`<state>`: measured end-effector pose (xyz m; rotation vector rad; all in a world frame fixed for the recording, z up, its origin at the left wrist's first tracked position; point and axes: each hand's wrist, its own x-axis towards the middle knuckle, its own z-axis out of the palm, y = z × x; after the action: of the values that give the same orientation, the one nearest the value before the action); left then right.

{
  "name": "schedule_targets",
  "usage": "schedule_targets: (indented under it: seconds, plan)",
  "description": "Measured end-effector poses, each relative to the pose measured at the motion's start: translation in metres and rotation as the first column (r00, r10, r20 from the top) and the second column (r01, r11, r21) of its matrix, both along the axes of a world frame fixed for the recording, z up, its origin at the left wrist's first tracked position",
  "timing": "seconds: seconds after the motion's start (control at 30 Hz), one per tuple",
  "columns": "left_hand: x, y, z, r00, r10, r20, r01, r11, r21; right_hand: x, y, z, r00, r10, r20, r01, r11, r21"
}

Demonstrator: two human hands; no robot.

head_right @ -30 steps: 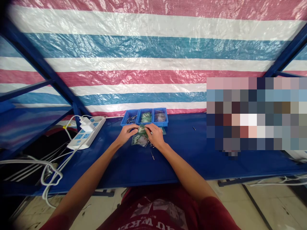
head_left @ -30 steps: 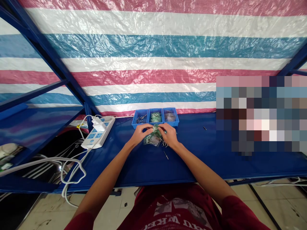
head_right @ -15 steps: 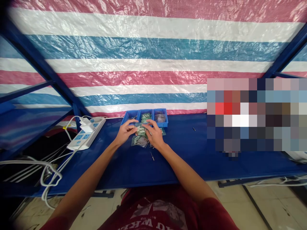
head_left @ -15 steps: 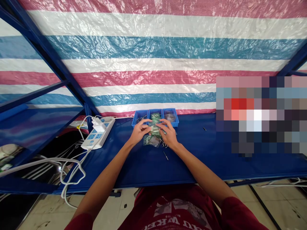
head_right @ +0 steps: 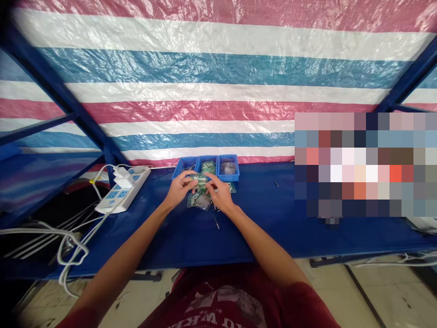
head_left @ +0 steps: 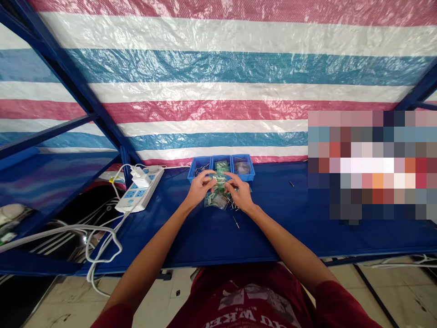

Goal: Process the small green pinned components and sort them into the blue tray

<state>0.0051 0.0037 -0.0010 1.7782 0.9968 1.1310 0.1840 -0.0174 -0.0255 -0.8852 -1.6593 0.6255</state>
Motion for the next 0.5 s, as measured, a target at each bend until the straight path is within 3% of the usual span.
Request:
schedule_targets:
  seconds: [0.1,0.27,0.5]
  plan:
    - [0.0,-0.0006,0.0005,0.998,0.012,0.059,-0.013,1.0,0.021,0.0004,-0.001,0.0005,0.999,0.005,0.048,-0.007,0.999,0.049]
    - [-0.0045,0.0037,0.0009,0.992,-0.064,0.107,0.064,0.998,0.002,0.0028,0.0015,-0.0013,0.993,-0.022,0.12,0.001,0.985,0.173]
    - [-0.0055,0.0068,-0.0046,0.97,-0.127,0.207,0.148,0.985,-0.09,0.0026,0.0049,-0.0035,0.989,-0.115,0.095,0.095,0.977,0.193]
